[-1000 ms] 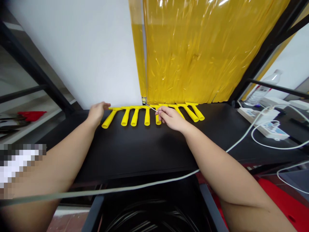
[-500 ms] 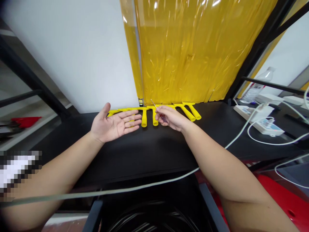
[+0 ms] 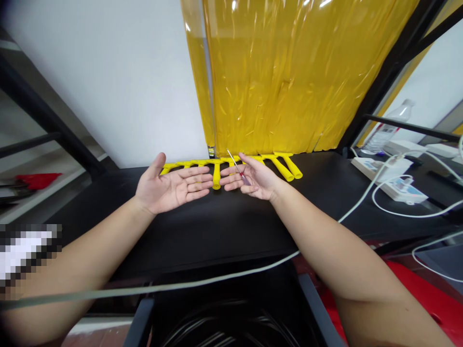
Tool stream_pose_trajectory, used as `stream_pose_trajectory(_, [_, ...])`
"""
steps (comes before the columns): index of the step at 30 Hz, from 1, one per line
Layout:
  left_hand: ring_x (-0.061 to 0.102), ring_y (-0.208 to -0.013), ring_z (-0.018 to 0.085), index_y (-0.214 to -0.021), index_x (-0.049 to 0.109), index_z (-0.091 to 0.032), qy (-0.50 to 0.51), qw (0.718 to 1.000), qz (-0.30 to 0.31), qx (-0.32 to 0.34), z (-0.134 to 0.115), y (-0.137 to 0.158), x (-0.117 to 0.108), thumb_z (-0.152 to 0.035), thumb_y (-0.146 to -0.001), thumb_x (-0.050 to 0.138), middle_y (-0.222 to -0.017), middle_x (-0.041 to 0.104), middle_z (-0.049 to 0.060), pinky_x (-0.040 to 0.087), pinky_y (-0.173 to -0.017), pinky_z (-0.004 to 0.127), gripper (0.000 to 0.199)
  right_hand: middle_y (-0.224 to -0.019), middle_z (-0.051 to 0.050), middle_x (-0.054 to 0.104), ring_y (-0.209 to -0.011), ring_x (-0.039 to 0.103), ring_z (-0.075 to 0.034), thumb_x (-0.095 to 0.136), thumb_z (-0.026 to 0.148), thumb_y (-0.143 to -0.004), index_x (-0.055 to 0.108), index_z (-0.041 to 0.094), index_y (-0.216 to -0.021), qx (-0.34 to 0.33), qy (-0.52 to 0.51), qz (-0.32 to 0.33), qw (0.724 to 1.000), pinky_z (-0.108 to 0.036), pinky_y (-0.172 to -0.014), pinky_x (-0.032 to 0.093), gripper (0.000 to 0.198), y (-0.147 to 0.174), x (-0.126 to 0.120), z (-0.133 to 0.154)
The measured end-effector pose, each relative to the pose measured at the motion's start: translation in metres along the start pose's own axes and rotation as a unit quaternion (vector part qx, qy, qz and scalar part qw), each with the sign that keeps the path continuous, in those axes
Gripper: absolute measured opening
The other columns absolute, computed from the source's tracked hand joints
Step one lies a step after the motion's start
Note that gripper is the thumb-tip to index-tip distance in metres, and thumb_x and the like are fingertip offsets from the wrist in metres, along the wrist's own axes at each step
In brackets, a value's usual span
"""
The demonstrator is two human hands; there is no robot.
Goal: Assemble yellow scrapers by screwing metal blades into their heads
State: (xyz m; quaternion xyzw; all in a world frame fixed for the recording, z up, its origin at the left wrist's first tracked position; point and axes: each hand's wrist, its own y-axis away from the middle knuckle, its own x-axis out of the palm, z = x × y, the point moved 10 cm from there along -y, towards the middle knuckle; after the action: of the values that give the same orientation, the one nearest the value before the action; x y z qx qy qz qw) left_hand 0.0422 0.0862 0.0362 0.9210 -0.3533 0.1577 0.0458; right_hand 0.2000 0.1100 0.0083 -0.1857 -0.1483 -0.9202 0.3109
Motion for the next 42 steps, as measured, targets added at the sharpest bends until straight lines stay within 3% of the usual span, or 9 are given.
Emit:
stream_pose_trajectory(10, [0.070,-0.120,0.040,-0.125,0.074,-0.012,0.027,1.000,0.004,-0.008,0.001,0.000,-0.005,-0.081,-0.088,0.045,-0.128,0.074,0.021,0.057,-0.102,0.055,0.083,-0.103,-0.023,0.078,-0.078,0.077,-0.022,0.032,0.062,-0.106,0.073,0.009,-0.108,-0.004,-0.002,0.000,1.000,-0.016,-0.028,0.017,0.066,0.002,0.003,0.001])
stream_pose_trajectory(15, [0.077,-0.088,0.023,-0.104,0.077,-0.018,0.000,0.998,-0.054,0.038,-0.001,-0.002,-0.018,-0.034,-0.074,0.089,-0.097,0.079,0.009,0.064,-0.087,0.038,0.036,-0.102,-0.023,0.077,-0.076,0.076,-0.021,0.031,0.060,-0.107,0.073,0.009,-0.106,-0.002,0.000,0.011,1.000,-0.016,-0.028,0.017,0.065,0.001,0.002,0.000])
stream_pose_trajectory(20, [0.038,-0.039,-0.002,-0.076,0.068,-0.016,-0.006,0.981,-0.137,0.136,-0.022,0.002,-0.027,-0.032,-0.068,0.097,-0.060,0.059,-0.006,0.044,-0.044,0.013,0.034,-0.096,-0.019,0.077,-0.069,0.071,-0.018,0.037,0.061,-0.105,0.073,0.010,-0.103,-0.011,0.006,0.014,1.000,-0.016,-0.030,0.015,0.061,0.002,0.001,0.002])
stream_pose_trajectory(22, [0.030,-0.035,-0.002,-0.072,0.065,-0.017,-0.003,0.973,-0.156,0.170,-0.033,0.007,-0.030,-0.042,-0.073,0.094,-0.052,0.048,-0.009,0.035,-0.038,0.012,0.038,-0.090,-0.017,0.076,-0.064,0.067,-0.017,0.038,0.060,-0.105,0.072,0.010,-0.102,-0.012,0.008,0.015,1.000,-0.016,-0.030,0.014,0.061,0.002,0.001,0.003])
stream_pose_trajectory(25, [0.034,-0.034,0.004,-0.068,0.061,-0.019,-0.013,0.967,-0.180,0.181,-0.042,0.012,-0.037,-0.058,-0.089,0.074,-0.043,0.034,-0.009,0.040,-0.037,0.017,0.047,-0.084,-0.014,0.073,-0.059,0.062,-0.014,0.040,0.061,-0.104,0.072,0.011,-0.102,-0.026,0.028,0.020,0.999,-0.016,-0.032,0.013,0.059,0.001,0.002,0.004])
stream_pose_trajectory(29, [0.071,-0.071,0.013,-0.092,0.069,-0.021,-0.068,0.960,-0.200,0.185,-0.042,0.010,-0.045,-0.038,-0.086,0.081,-0.079,0.069,-0.002,0.060,-0.061,0.024,0.021,-0.083,-0.008,0.070,-0.057,0.056,-0.012,0.059,0.057,-0.098,0.071,0.015,-0.104,-0.052,0.159,-0.005,0.986,-0.018,-0.036,0.021,0.044,-0.004,-0.004,0.000])
stream_pose_trajectory(32, [0.075,-0.099,0.018,-0.086,0.065,-0.020,-0.082,0.953,-0.213,0.197,-0.038,0.008,-0.050,-0.024,-0.079,0.084,-0.110,0.074,0.001,0.064,-0.076,0.028,0.020,-0.085,-0.005,0.067,-0.061,0.055,-0.012,0.067,0.045,-0.095,0.074,0.018,-0.106,-0.075,0.344,-0.005,0.936,-0.021,-0.044,0.034,0.030,-0.007,0.000,-0.006])
stream_pose_trajectory(37, [0.060,-0.054,0.005,-0.081,0.061,-0.019,-0.061,0.945,-0.250,0.201,-0.040,0.010,-0.064,-0.024,-0.071,0.090,-0.091,0.077,-0.001,0.061,-0.060,0.022,0.031,-0.096,-0.007,0.062,-0.089,0.059,-0.019,0.064,0.029,-0.098,0.081,0.022,-0.108,-0.225,0.590,0.043,0.774,-0.033,-0.080,0.050,0.021,0.006,0.042,0.002])
stream_pose_trajectory(42, [0.038,-0.040,-0.001,-0.080,0.060,-0.019,-0.072,0.939,-0.259,0.216,-0.048,0.014,-0.069,-0.030,-0.062,0.097,-0.078,0.075,-0.004,0.059,-0.056,0.021,0.043,-0.098,-0.006,0.063,-0.087,0.060,-0.018,0.065,0.016,-0.096,0.080,0.021,-0.110,-0.163,0.666,0.103,0.721,-0.032,-0.082,0.049,0.022,0.009,0.058,-0.018])
